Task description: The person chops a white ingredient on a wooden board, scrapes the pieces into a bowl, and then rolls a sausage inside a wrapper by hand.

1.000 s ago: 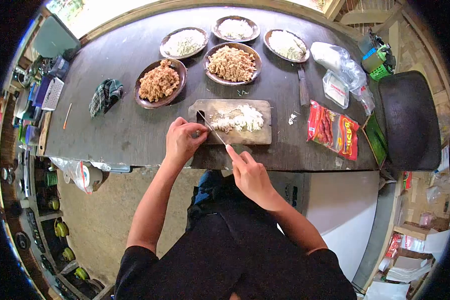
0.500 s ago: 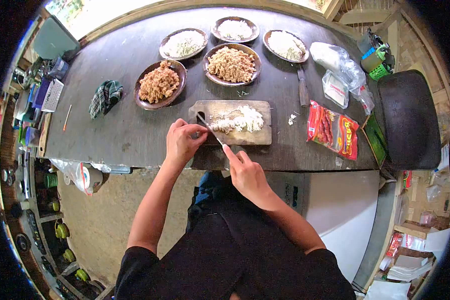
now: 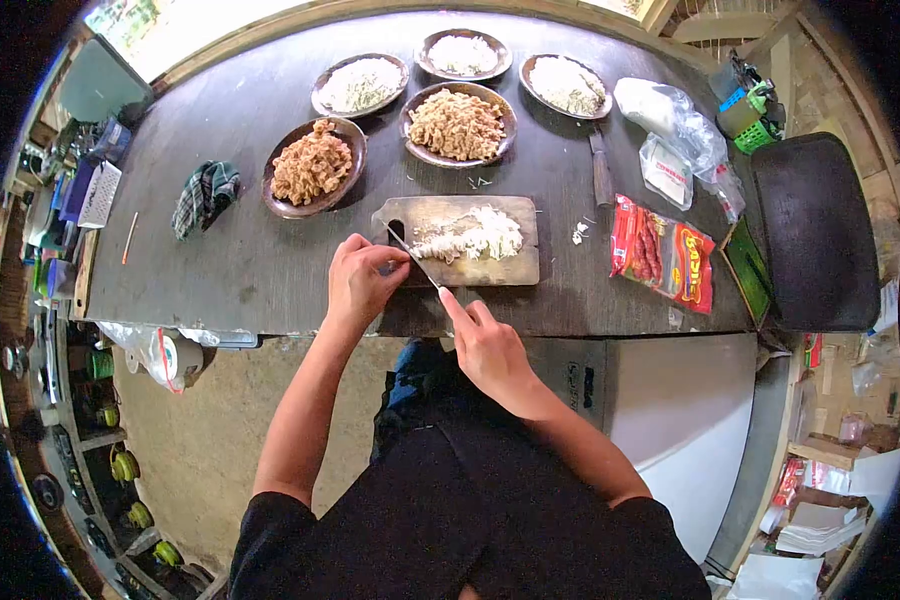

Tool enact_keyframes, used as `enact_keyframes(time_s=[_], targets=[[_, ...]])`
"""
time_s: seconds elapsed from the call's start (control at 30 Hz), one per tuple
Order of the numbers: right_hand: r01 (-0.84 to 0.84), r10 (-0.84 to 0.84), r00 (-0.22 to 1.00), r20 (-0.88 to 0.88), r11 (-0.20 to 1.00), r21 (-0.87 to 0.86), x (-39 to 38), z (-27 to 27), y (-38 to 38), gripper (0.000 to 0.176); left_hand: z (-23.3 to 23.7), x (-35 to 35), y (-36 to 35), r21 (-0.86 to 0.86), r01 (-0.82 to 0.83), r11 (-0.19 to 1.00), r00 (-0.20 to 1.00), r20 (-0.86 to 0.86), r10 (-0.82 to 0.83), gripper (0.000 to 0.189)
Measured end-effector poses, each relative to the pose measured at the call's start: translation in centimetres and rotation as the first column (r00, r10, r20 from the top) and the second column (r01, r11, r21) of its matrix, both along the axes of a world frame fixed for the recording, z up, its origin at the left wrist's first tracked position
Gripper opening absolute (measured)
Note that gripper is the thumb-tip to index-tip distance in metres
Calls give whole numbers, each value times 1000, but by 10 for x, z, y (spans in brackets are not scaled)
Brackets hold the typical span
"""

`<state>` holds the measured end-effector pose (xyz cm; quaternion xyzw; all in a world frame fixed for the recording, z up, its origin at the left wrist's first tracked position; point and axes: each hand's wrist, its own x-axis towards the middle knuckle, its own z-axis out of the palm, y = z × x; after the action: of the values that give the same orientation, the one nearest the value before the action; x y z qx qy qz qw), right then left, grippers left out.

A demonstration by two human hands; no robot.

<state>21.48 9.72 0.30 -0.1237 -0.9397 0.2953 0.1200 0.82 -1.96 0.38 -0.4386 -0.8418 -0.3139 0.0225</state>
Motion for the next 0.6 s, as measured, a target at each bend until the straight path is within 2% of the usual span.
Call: enact_keyframes(time_s=[0.07,0.17,0.43,0.53,0.6], targets=[[1,-1,1000,-6,1000,6,-2,1,0,59,3,1,-1,-6,1,1000,1000,-7,-1,14],[15,-18,999,-37,997,-77,3,-1,0,57,2,3,-1,22,6,1000,1000,-19,-6,15],[153,-169,983,-77,973,-172,26,5,12,54,0,6,7,61,83,995,994,-70,-79,12],[198,-224,968,-117,960,-198,31,8,15,54,-3,11,17,59,82,995,997,-5,-82,10],[193,-221,965,-140,962,-191,35,11,17,55,-2,15,22,45,57,997,998,-23,-56,11]])
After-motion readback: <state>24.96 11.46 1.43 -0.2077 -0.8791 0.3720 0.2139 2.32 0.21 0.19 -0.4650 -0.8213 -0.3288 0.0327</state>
